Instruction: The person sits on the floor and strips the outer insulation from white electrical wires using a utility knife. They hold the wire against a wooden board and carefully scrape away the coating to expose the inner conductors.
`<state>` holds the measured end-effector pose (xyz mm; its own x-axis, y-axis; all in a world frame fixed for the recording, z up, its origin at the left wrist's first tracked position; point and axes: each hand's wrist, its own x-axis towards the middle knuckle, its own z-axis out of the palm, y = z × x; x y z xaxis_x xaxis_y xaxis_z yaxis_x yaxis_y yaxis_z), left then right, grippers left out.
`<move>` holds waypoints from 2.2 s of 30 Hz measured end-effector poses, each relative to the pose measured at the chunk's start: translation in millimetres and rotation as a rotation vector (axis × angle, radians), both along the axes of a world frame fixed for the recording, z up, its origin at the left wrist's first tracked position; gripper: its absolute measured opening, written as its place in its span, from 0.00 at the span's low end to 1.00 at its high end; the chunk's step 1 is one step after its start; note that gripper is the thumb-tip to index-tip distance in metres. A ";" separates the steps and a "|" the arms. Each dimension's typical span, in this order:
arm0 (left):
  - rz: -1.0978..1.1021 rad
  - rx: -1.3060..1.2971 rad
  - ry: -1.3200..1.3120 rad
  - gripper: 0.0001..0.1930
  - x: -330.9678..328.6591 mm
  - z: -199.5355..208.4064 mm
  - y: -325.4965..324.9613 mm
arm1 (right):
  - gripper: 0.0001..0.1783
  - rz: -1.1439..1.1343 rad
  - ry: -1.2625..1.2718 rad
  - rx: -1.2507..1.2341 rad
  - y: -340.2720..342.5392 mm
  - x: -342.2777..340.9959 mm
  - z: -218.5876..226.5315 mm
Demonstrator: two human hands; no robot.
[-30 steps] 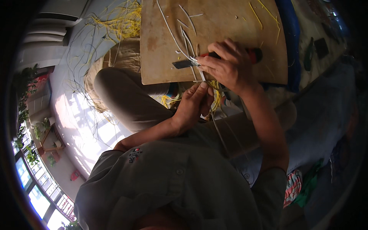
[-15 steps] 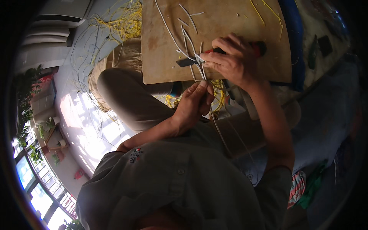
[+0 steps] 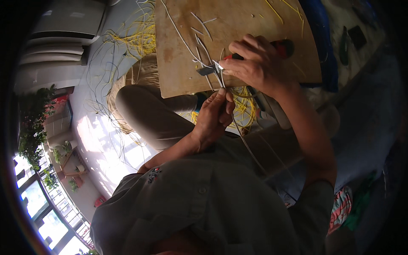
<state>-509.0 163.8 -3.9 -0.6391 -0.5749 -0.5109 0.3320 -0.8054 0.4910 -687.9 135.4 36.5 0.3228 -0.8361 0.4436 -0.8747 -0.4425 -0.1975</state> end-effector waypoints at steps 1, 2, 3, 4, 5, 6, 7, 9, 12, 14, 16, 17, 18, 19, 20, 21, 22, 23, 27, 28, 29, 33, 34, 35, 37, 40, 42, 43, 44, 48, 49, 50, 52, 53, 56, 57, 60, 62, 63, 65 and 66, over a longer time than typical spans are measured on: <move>-0.003 -0.003 0.003 0.14 0.5 0.0 -0.6 | 0.11 0.010 0.018 -0.052 -0.4 -0.3 -1.5; -0.018 -0.006 0.001 0.14 1.2 0.4 -1.5 | 0.11 0.022 0.036 -0.103 -1.2 0.1 -4.6; -0.032 -0.009 -0.001 0.14 2.0 0.8 -2.7 | 0.11 0.034 0.053 -0.155 -2.5 1.2 -6.5; -0.046 -0.006 -0.004 0.15 2.7 1.3 -2.5 | 0.11 0.034 0.043 -0.155 -2.9 2.6 -6.7; -0.050 0.004 -0.013 0.15 3.2 2.0 -2.8 | 0.11 0.033 0.033 -0.154 -3.4 4.0 -6.7; -0.054 0.015 -0.022 0.15 3.3 3.1 -3.5 | 0.11 0.033 0.022 -0.154 -4.0 5.5 -7.0; -0.062 0.024 -0.029 0.15 2.2 4.0 -3.8 | 0.10 0.023 0.000 -0.155 -4.4 6.5 -11.8; -0.096 0.020 -0.017 0.15 0.4 4.2 -4.1 | 0.10 0.000 -0.045 -0.158 -10.2 8.8 -25.0; -0.105 0.025 -0.019 0.15 -0.4 2.6 -0.5 | 0.06 0.004 -0.066 -0.109 -52.5 24.2 -22.4; -0.101 0.008 -0.023 0.15 -0.8 1.9 -1.2 | 0.06 0.012 -0.097 -0.130 -61.7 27.0 -21.2; -0.100 -0.031 -0.023 0.15 -0.2 -0.4 -4.3 | 0.06 0.011 -0.169 -0.076 -60.6 19.4 -17.4; -0.089 -0.016 -0.013 0.15 -0.6 -0.6 -3.9 | 0.06 0.000 -0.168 -0.097 -51.5 14.9 -11.8; -0.076 0.000 -0.004 0.15 -1.6 -0.6 -3.5 | 0.07 0.000 -0.145 -0.087 -41.5 11.8 -6.9; -0.070 0.017 0.010 0.15 -2.9 -0.6 -1.9 | 0.07 -0.007 -0.118 -0.076 -28.5 7.9 -2.1; -0.079 0.006 0.018 0.15 -2.6 0.0 -0.6 | 0.08 -0.011 -0.096 -0.061 -17.2 5.3 0.4; -0.087 -0.006 0.025 0.15 -2.5 0.8 -0.6 | 0.09 0.025 -0.083 -0.044 -9.5 3.2 0.8; -0.100 -0.023 0.033 0.15 -2.8 1.4 -2.2 | 0.09 0.021 -0.065 -0.030 -4.1 3.9 1.5; -0.090 0.008 0.034 0.18 -2.7 2.2 -3.2 | 0.09 0.017 -0.047 -0.017 0.5 5.2 2.0; -0.098 -0.029 0.017 0.15 -0.1 -0.5 -0.9 | 0.10 0.031 -0.099 -0.003 -0.7 7.7 -3.8; -0.099 -0.033 0.012 0.15 -0.4 -1.6 -1.0 | 0.10 0.037 -0.113 -0.008 -2.0 7.8 -5.0; -0.100 -0.036 0.006 0.15 -0.4 -2.3 -1.0 | 0.10 0.039 -0.115 -0.013 -3.1 8.3 -5.6; -0.086 -0.015 -0.001 0.16 -0.9 -1.3 -0.6 | 0.10 0.032 -0.114 -0.009 -4.5 9.3 -6.7; -0.087 -0.019 -0.002 0.16 -0.9 -0.7 -1.0 | 0.10 0.029 -0.114 -0.003 -5.0 9.7 -6.4; -0.087 -0.023 -0.004 0.16 -0.8 -0.5 -1.3 | 0.10 0.031 -0.116 0.004 -5.7 9.4 -6.7; -0.100 -0.012 0.009 0.16 0.2 -2.5 -1.4 | 0.10 0.033 -0.118 0.018 -7.1 8.2 -7.6; -0.103 -0.023 -0.004 0.16 -0.1 -3.3 -1.6 | 0.09 0.036 -0.106 0.020 -8.7 8.9 -7.2; -0.096 -0.029 -0.011 0.15 -0.6 -3.8 -1.6 | 0.09 0.043 -0.097 -0.014 -10.7 10.8 -8.5; -0.093 -0.025 -0.009 0.15 -0.5 -4.7 -1.3 | 0.09 0.044 -0.093 -0.029 -11.0 11.6 -9.3; -0.091 -0.021 -0.007 0.15 -0.5 -5.3 -1.2 | 0.09 0.035 -0.089 -0.021 -10.9 12.0 -9.8; -0.091 0.011 0.024 0.16 0.1 -5.7 -1.8 | 0.09 0.018 -0.081 -0.020 -11.1 13.4 -12.1; -0.086 0.020 0.019 0.16 -0.7 -5.3 -1.7 | 0.09 0.019 -0.078 -0.028 -11.5 13.3 -12.4; -0.082 0.030 0.015 0.16 -1.5 -4.7 -1.9 | 0.09 0.017 -0.084 -0.029 -11.9 13.1 -12.8; -0.079 0.025 0.009 0.16 -1.9 -2.0 -2.8 | 0.09 0.010 -0.098 -0.028 -11.7 13.5 -13.8; -0.077 0.024 0.005 0.16 -1.9 -0.8 -2.7 | 0.10 0.007 -0.106 -0.016 -11.3 14.2 -13.6; -0.060 0.041 -0.013 0.17 -1.9 1.4 -3.5 | 0.10 0.017 -0.127 0.004 -13.2 13.1 -9.8; -0.068 0.043 0.006 0.16 -0.6 1.0 -3.4 | 0.10 0.032 -0.129 0.007 -14.3 9.1 -8.4; -0.092 0.045 0.042 0.16 0.4 -0.7 -3.8 | 0.11 0.046 -0.104 0.003 -16.1 3.7 -8.8; -0.095 0.048 0.031 0.16 0.5 -1.2 -4.4 | 0.11 0.060 -0.091 -0.013 -18.7 4.3 -10.9; -0.089 0.042 0.036 0.16 0.2 -2.1 -4.5 | 0.11 0.071 -0.090 -0.027 -20.5 5.5 -12.2; -0.086 0.036 0.040 0.16 0.2 -3.3 -2.4 | 0.10 0.080 -0.093 -0.026 -21.8 8.4 -14.0; -0.076 0.051 0.017 0.16 0.5 -1.5 -2.1 | 0.10 0.080 -0.095 -0.014 -23.0 9.9 -13.9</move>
<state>-508.5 161.7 -5.4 -0.6887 -0.4977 -0.5273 0.2767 -0.8526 0.4433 -678.0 112.4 22.6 0.3444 -0.8025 0.4871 -0.8139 -0.5139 -0.2711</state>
